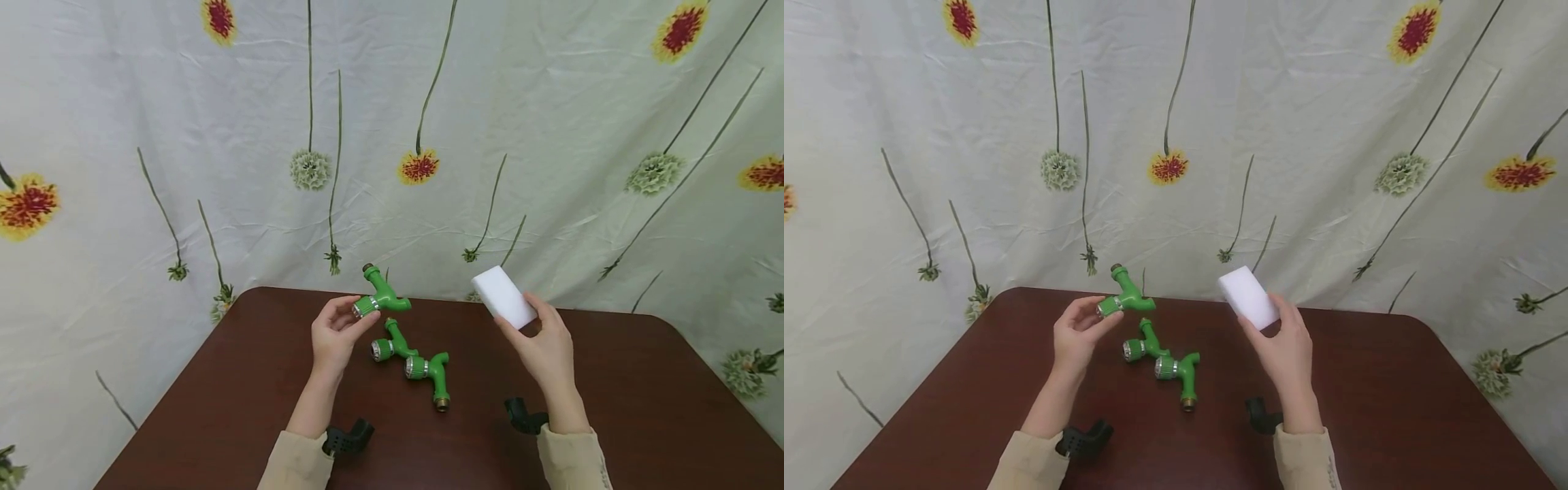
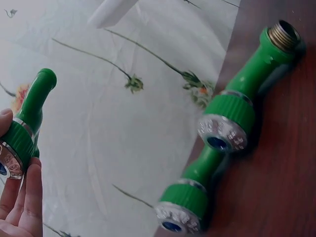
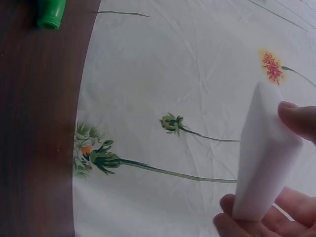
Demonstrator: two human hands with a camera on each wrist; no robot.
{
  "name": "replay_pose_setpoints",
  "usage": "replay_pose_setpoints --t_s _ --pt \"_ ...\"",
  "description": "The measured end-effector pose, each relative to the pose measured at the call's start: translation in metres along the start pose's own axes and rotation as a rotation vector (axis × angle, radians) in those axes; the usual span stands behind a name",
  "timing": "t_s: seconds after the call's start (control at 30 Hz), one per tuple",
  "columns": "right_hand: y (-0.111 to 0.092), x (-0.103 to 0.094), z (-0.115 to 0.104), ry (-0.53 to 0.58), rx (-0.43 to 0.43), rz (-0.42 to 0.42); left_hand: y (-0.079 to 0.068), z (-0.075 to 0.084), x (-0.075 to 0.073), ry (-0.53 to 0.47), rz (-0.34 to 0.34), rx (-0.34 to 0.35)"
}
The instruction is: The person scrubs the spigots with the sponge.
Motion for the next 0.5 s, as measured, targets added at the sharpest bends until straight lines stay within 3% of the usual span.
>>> replay_pose_setpoints --t_s 0.13,0.23,0.5 --pt "-0.001 0.012 0.010 -0.063 0.027 -0.110 0.004 -0.015 -0.011 0.029 0.061 -0.035" --pt "-0.002 0.020 0.017 -0.079 0.043 -0.165 0.009 -0.036 -0.020 0.038 0.111 -0.051" --pt "-0.005 0.034 0.040 -0.099 0.132 -0.246 0.009 -0.064 -0.037 0.157 0.202 -0.107"
Point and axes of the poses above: each hand's wrist, its own y-axis towards the middle knuckle, its own x-axis out of the palm, z = x × y, the point moved 9 cm from there along y, towards the middle knuckle, and after that the axes turned 11 degrees about z, right-handed, at the moved point
